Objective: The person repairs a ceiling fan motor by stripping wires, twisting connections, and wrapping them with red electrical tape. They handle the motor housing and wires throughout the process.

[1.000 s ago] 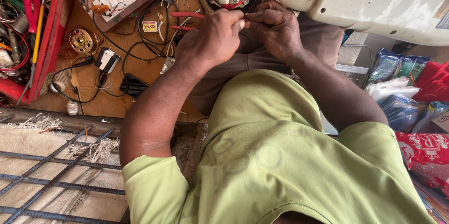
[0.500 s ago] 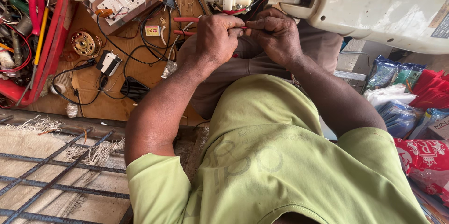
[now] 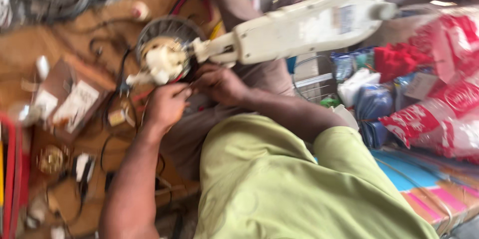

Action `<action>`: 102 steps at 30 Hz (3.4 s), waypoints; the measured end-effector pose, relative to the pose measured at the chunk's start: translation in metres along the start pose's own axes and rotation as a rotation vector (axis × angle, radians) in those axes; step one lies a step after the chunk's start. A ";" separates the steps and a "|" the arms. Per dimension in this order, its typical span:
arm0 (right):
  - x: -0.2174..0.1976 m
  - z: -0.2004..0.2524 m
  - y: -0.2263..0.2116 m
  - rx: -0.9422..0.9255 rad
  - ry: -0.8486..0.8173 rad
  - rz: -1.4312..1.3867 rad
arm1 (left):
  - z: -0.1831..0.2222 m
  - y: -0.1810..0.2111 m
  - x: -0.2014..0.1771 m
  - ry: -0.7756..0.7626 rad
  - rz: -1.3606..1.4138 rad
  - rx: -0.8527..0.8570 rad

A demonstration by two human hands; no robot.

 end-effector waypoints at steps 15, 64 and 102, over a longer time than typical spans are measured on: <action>0.002 -0.004 -0.005 0.076 -0.003 0.051 | 0.019 0.034 -0.013 0.271 -0.223 0.186; 0.001 -0.019 -0.022 -0.073 -0.099 0.303 | 0.022 0.038 0.014 0.089 -0.612 0.332; -0.033 -0.005 -0.066 0.046 0.043 0.145 | 0.081 0.032 -0.033 0.626 0.136 0.584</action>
Point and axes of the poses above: each hand's wrist, its own z-axis away from the middle knuckle, its own x-axis out of the palm, y = z × x, the point moved 9 cm from there along -z, towards the middle knuckle, and after that the axes turned 13 degrees about z, right-handed, at the moved point
